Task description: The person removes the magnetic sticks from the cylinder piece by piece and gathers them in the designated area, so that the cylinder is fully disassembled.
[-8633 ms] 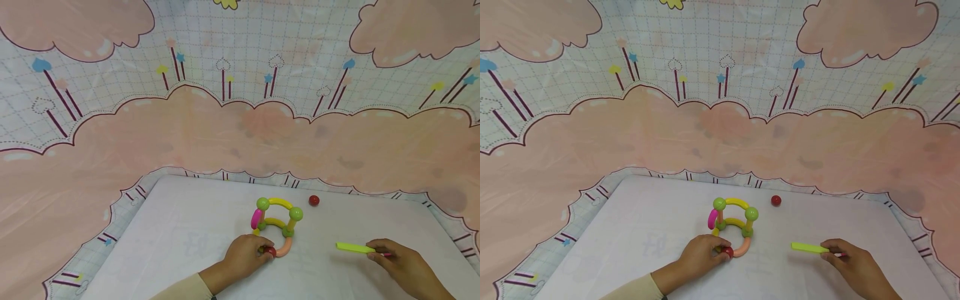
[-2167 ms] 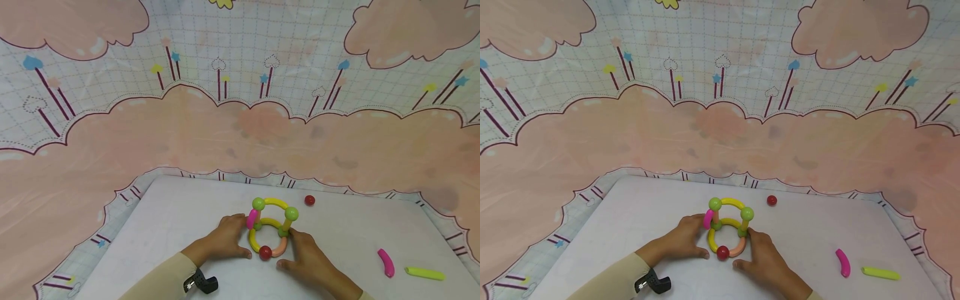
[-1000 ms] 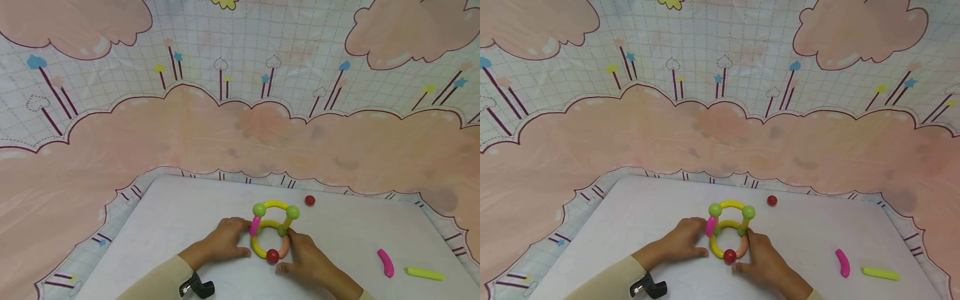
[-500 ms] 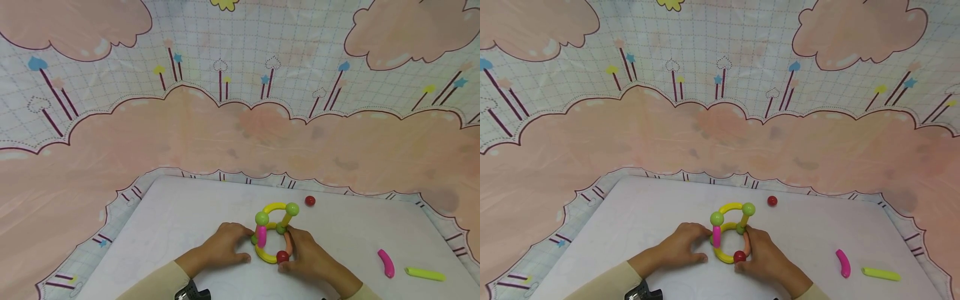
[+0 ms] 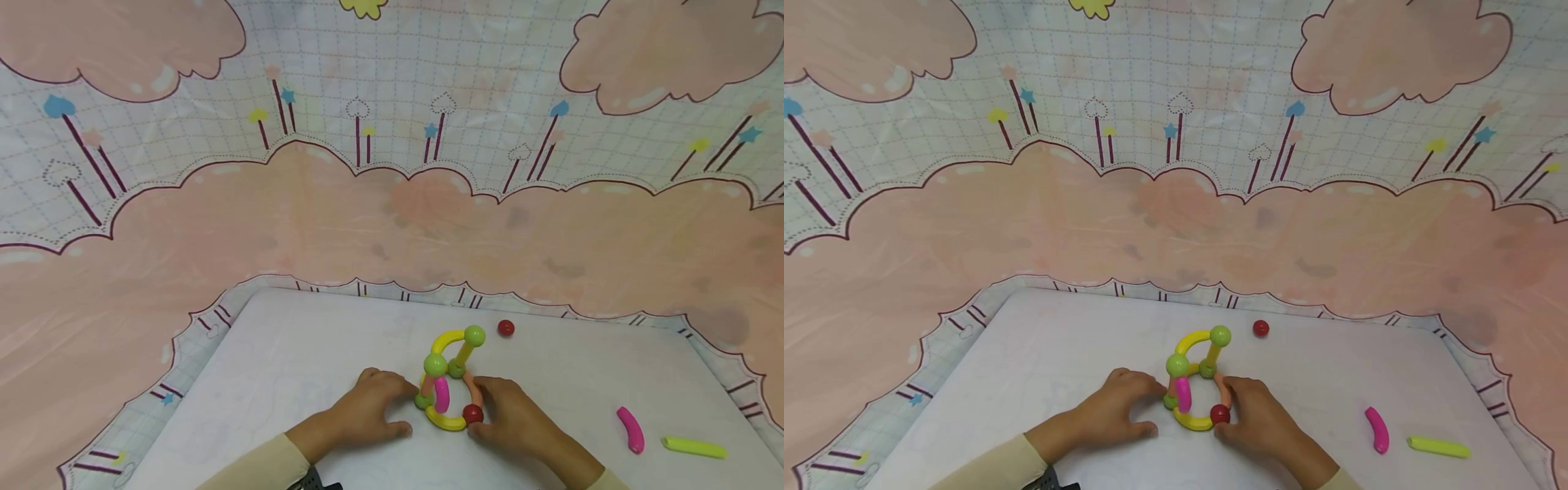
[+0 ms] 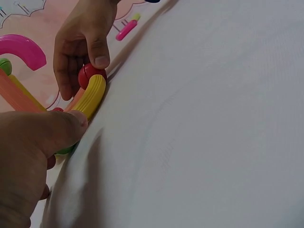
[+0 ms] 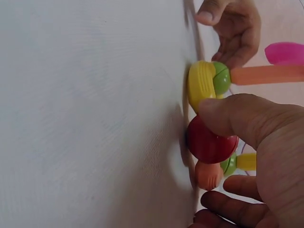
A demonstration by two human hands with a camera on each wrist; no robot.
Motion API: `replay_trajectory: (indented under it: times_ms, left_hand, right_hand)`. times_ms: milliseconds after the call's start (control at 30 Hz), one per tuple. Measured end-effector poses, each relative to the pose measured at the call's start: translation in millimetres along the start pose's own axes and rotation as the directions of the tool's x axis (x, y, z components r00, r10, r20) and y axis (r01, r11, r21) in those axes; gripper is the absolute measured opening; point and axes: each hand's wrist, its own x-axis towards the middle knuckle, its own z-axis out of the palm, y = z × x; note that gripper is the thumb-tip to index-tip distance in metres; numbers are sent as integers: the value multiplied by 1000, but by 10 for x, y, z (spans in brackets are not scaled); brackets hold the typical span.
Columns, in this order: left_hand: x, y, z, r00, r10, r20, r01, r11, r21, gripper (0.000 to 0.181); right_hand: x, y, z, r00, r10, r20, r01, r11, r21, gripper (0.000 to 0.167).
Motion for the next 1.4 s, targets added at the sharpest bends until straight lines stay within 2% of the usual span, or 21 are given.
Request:
replay_trajectory:
  times_ms: [333,533,767,833,933,1033,1133,1233,1267,1300,1400]
  left_hand:
    - [-32,50,47,999,33,13,-32,999,-35,48]
    - [-31,105,73,996,92,1,-92,996,-11,46]
    - [-13,156,92,993,116,-1,-116,993,14,45]
    - [-9,167,103,994,110,-19,-110,994,23,43]
    - [12,195,112,993,78,-91,-77,997,12,40]
    - [48,243,100,981,26,-194,-36,998,-44,40]
    - [95,307,72,966,-25,-259,-16,987,-157,43]
    - [147,367,58,962,-61,-267,-14,963,-270,42]
    - [163,384,59,963,-73,-260,-10,952,-306,42]
    - [181,399,64,964,-84,-251,-6,942,-336,41]
    - [215,428,98,969,-112,-220,18,920,-391,39]
  right_hand:
    - [34,48,-62,999,-32,23,33,999,-19,73]
    - [76,85,-107,997,-74,17,75,997,-3,64]
    - [113,117,-139,999,-41,-8,41,999,-19,61]
    - [91,104,-150,999,-25,-32,24,1000,-20,60]
    - [2,58,-176,994,-25,-109,26,1000,11,51]
    - [-123,-20,-197,973,-75,-218,94,992,78,39]
    - [-230,-110,-201,927,-191,-322,243,961,130,31]
    - [-297,-194,-190,869,-298,-395,378,915,141,29]
    - [-317,-220,-183,859,-311,-407,398,906,147,31]
    - [-333,-243,-175,851,-320,-416,412,898,152,33]
    - [-370,-305,-149,852,-303,-427,400,903,158,39]
